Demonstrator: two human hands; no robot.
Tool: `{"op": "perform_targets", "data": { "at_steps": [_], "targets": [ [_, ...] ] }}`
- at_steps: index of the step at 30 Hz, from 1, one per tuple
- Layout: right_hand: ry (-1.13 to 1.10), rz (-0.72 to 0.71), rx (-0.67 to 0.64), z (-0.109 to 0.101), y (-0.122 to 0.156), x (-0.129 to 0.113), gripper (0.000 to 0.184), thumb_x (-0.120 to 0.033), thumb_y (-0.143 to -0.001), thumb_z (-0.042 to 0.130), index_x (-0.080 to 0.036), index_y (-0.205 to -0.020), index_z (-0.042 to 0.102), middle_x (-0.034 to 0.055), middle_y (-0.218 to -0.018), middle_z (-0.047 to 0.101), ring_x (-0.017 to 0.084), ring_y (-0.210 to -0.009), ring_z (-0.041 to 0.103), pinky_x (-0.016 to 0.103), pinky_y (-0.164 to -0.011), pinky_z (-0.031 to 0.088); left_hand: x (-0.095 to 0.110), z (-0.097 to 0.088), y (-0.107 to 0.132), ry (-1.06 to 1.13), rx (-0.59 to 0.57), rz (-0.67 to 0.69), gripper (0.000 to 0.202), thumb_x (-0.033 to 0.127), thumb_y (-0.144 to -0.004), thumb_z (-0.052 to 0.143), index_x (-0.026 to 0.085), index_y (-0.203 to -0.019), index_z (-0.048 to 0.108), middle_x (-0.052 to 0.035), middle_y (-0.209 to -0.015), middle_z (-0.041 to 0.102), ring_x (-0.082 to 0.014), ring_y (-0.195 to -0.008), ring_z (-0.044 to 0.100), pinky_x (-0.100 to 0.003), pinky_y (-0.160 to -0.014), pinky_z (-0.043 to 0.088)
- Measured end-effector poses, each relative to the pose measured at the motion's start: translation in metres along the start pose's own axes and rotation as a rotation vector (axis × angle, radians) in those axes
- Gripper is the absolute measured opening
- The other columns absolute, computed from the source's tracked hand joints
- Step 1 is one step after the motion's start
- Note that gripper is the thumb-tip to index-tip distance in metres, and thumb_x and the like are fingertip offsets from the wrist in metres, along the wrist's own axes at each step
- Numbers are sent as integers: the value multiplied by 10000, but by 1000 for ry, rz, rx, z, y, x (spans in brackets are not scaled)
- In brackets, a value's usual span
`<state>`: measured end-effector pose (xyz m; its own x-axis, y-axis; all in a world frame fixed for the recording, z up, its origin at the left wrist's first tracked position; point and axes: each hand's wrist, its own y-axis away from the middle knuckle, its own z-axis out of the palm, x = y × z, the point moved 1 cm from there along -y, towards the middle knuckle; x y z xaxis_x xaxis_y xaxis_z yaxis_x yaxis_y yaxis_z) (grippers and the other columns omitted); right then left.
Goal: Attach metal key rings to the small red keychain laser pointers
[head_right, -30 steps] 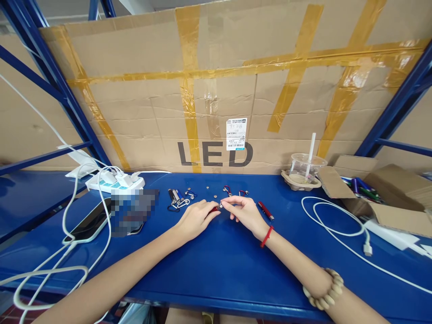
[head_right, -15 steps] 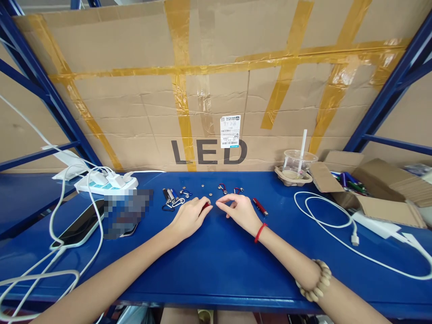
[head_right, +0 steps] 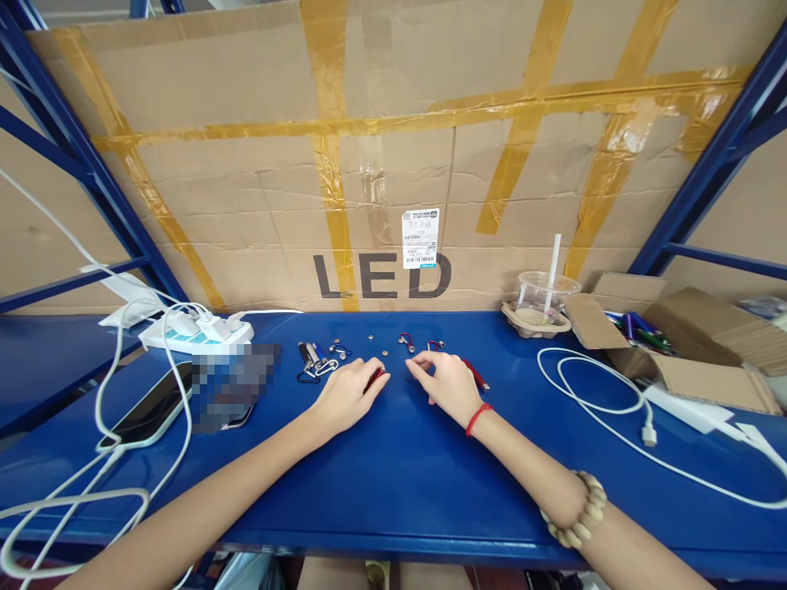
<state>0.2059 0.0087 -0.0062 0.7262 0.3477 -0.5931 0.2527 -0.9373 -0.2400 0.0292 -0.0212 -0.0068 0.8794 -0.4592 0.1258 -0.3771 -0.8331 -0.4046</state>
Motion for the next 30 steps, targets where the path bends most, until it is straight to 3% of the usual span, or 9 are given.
{"op": "perform_targets", "data": {
  "at_steps": [12,21,30],
  "targets": [
    [-140,-47,-97,8,-3,0,210,-347,-780,487,-184,-802,618,-8,-731,654,93,-408,565,214,-479,464,0,0,1,14,-6,7,288,345,-903,297,182,-882,534,-27,-745,594,-159,-721,563,-264,-659,436],
    [-110,-172,12,9,-4,3,121,-238,-717,556,-185,-782,642,17,-811,650,120,-609,605,242,-619,499,1,-2,1,20,4,13,280,337,-902,300,185,-873,534,-25,-745,594,-160,-712,560,-263,-643,435],
    [-152,-237,-22,9,-3,0,143,-158,-707,544,-172,-818,633,23,-826,637,110,-633,597,235,-621,497,1,-3,0,34,-15,8,266,326,-903,302,188,-881,528,-22,-763,599,-161,-741,564,-266,-667,441]
  ]
}}
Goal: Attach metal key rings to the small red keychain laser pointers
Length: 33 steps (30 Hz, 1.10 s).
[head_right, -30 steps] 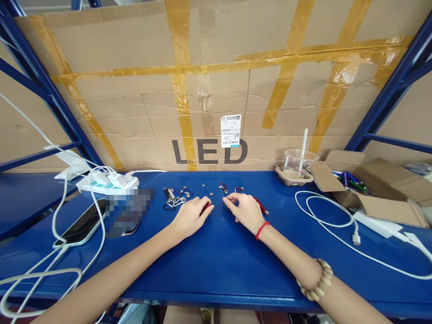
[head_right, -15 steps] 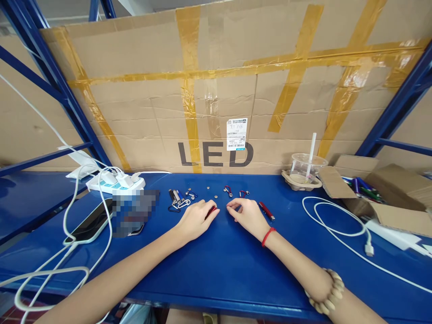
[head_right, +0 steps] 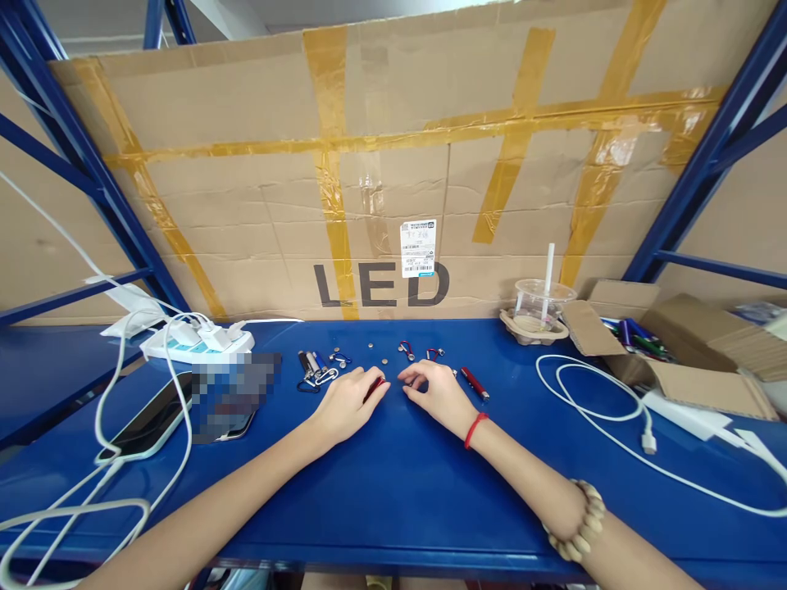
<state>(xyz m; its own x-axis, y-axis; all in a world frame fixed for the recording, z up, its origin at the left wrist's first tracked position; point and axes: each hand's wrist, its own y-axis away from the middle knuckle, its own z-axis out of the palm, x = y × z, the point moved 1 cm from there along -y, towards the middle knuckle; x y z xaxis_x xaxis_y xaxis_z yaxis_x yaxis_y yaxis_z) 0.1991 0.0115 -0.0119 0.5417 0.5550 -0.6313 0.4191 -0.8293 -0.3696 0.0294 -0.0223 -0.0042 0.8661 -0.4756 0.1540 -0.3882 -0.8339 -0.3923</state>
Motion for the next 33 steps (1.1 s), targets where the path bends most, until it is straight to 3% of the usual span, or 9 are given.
{"op": "perform_targets", "data": {
  "at_steps": [14,21,33],
  "targets": [
    [72,-29,33,-3,2,-4,173,-173,-702,557,-203,-850,639,19,-866,617,122,-673,586,254,-660,486,-1,1,0,-17,-15,5,284,331,-909,283,185,-893,525,-29,-767,595,-162,-743,562,-266,-673,433],
    [153,54,16,-2,2,0,164,-255,-718,571,-232,-864,642,-14,-859,659,143,-718,601,276,-701,485,0,1,0,-38,-24,7,285,321,-914,271,181,-908,520,-29,-755,583,-156,-714,558,-257,-652,433],
    [213,62,-3,-1,3,1,216,-307,-743,541,-214,-901,655,29,-894,641,158,-753,597,291,-709,492,-1,1,1,-5,-8,17,314,347,-915,256,186,-921,525,-33,-772,593,-159,-737,561,-259,-656,434]
  ]
}}
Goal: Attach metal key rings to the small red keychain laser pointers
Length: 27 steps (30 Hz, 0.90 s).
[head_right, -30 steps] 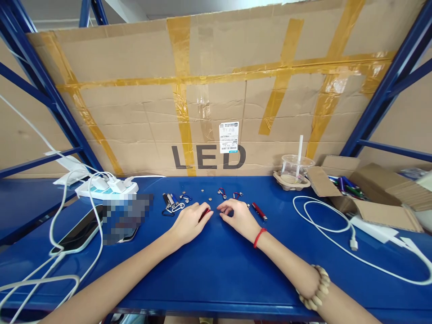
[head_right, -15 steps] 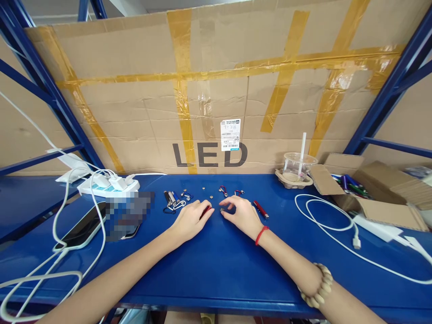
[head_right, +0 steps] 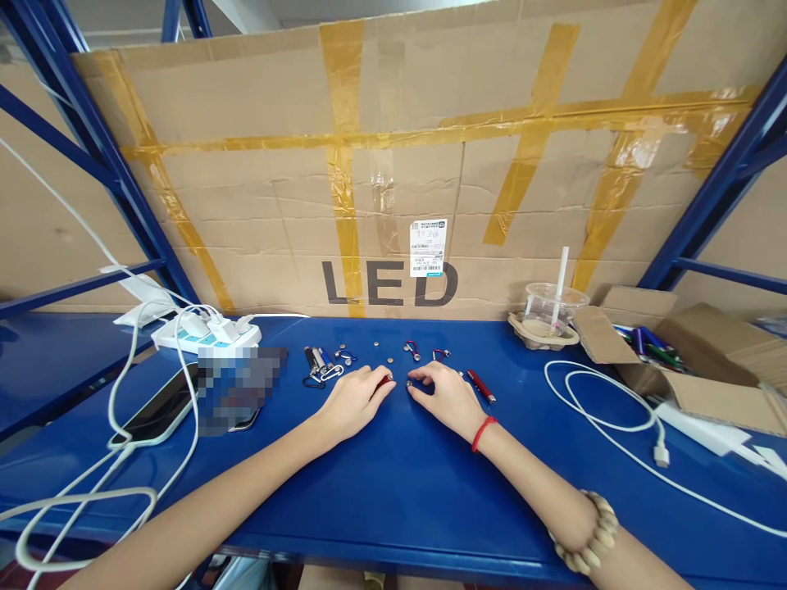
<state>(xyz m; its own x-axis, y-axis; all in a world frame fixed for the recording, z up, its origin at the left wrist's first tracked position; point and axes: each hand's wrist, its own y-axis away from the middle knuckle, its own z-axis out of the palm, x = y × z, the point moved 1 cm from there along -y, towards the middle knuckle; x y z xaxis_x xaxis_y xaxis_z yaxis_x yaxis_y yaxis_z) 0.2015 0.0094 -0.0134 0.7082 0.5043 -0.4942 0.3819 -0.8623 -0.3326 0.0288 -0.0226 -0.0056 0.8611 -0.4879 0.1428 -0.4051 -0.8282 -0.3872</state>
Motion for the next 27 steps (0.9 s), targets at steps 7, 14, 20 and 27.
{"op": "perform_targets", "data": {
  "at_steps": [7,14,20,27],
  "targets": [
    [4,-18,-13,0,0,-1,189,-301,-752,525,-224,-850,667,26,-879,628,151,-730,585,281,-688,486,0,1,1,6,13,14,314,344,-915,253,184,-924,524,-30,-772,589,-154,-729,560,-265,-669,436],
    [25,-2,-24,-1,0,-2,173,-300,-746,527,-227,-847,647,19,-869,625,145,-706,580,277,-671,477,1,-1,1,-11,-3,13,324,330,-920,234,185,-931,524,-34,-771,585,-155,-725,553,-263,-661,435],
    [22,-2,-39,-1,1,-4,174,-303,-744,511,-229,-846,631,10,-857,627,126,-642,574,251,-603,461,-1,0,1,-8,-5,-1,318,331,-919,239,186,-929,521,-34,-787,593,-156,-734,556,-266,-666,438],
    [32,18,-70,-3,2,-7,190,-310,-756,494,-234,-868,628,-2,-859,625,107,-600,566,231,-539,434,-1,1,0,-15,-7,7,321,328,-922,226,191,-940,516,-25,-787,591,-152,-736,554,-256,-652,435]
  ]
}}
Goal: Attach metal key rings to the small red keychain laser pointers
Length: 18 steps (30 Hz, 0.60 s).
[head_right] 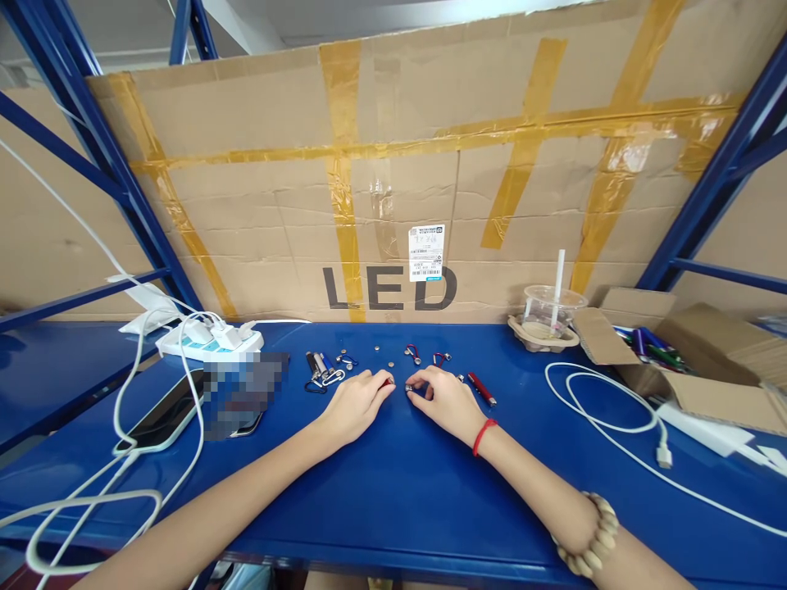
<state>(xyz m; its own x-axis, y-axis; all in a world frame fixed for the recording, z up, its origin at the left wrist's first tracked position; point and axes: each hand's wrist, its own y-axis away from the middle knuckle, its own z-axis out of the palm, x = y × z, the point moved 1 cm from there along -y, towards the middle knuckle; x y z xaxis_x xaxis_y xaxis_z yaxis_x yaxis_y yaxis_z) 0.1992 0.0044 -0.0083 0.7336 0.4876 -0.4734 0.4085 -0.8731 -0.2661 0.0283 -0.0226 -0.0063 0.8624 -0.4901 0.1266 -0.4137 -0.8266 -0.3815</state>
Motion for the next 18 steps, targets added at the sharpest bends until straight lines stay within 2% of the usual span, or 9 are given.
{"op": "perform_targets", "data": {
  "at_steps": [10,18],
  "targets": [
    [-53,24,-25,0,-1,-3,164,-346,-712,544,-221,-804,596,-17,-794,645,103,-550,556,221,-510,425,1,0,0,-36,-10,-3,325,336,-920,223,200,-958,515,-31,-747,575,-163,-721,561,-259,-623,440],
    [-50,36,-60,0,0,-3,180,-361,-721,535,-228,-825,598,-26,-792,638,97,-548,544,222,-527,428,0,1,1,-45,-13,11,332,344,-920,209,200,-956,505,-28,-754,577,-165,-728,559,-264,-633,446]
  ]
}}
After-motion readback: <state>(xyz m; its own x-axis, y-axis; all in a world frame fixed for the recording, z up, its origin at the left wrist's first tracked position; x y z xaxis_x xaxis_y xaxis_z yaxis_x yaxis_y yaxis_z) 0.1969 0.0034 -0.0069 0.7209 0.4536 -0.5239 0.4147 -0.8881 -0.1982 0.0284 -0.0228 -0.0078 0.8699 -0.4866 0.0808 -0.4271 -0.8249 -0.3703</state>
